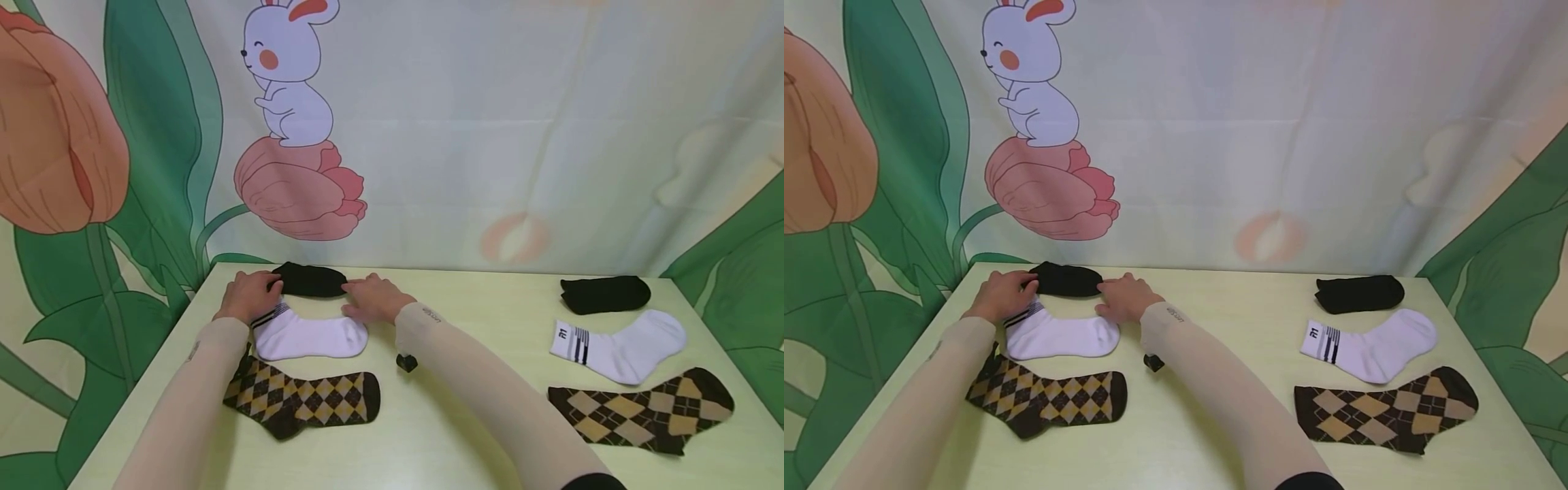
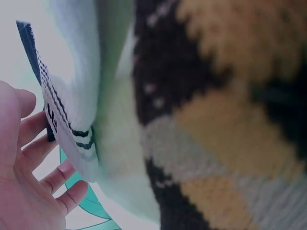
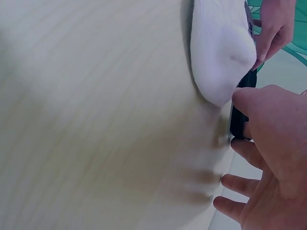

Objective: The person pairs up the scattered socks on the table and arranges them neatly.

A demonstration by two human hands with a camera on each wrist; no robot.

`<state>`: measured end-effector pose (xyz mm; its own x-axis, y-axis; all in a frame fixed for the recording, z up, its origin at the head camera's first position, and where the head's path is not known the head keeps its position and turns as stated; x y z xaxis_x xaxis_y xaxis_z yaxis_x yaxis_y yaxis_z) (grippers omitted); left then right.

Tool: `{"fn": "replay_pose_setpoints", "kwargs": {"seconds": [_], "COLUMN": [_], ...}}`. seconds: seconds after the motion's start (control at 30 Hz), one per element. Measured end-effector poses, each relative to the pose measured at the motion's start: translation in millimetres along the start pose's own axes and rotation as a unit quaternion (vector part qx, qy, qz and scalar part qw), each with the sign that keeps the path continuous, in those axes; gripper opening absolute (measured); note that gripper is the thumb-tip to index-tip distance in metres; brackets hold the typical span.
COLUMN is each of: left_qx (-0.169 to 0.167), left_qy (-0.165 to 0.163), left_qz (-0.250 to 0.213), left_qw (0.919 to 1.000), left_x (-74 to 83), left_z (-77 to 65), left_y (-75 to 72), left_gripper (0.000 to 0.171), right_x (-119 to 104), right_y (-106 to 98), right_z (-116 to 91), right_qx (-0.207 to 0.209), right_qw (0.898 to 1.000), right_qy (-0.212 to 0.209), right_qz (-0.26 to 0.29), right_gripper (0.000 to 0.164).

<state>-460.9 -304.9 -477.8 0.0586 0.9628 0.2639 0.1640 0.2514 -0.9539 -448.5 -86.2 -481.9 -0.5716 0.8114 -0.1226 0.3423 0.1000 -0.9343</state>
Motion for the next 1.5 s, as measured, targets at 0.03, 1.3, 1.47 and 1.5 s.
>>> {"fn": "replay_pose_setpoints", "kwargs": {"seconds": [0.03, 1.3, 1.47, 1.5], "left_qx": [0.002, 0.084, 0.096, 0.097], "left_qy": [0.000, 0.060, 0.076, 0.080], "left_qz": [0.000, -0.006, -0.014, -0.017], "left_qw": [1.0000, 0.9946, 0.9924, 0.9919], "left_x": [-0.2, 27.0, 38.7, 41.3], "left_z": [-0.2, -23.5, -26.8, -27.8], "left_y": [-0.5, -29.2, -30.4, -30.5], "left_gripper": [0.048, 0.041, 0.039, 0.039], "right_x": [0, 16, 21, 22], "right_y": [-1, -24, -29, -29], "right_z": [0, -28, -40, -42], "right_qx": [0.001, 0.059, 0.070, 0.070], "right_qw": [1.000, 0.996, 0.995, 0.994], "right_qy": [-0.001, -0.061, -0.074, -0.076], "right_qz": [0.000, 0.005, 0.013, 0.016], "right_gripper": [0.059, 0.056, 0.055, 0.055]}}
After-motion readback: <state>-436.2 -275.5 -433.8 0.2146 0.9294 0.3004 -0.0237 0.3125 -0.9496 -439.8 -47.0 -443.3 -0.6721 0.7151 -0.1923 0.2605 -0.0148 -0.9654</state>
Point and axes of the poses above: each hand's wrist, its own z-axis towards the middle knuckle, its own y-axis out of the palm, x = y × z, the point moved 9 cm from there along z, towards the middle knuckle, and after that the axes turned 10 degrees about -x, right-handed, at the moved point
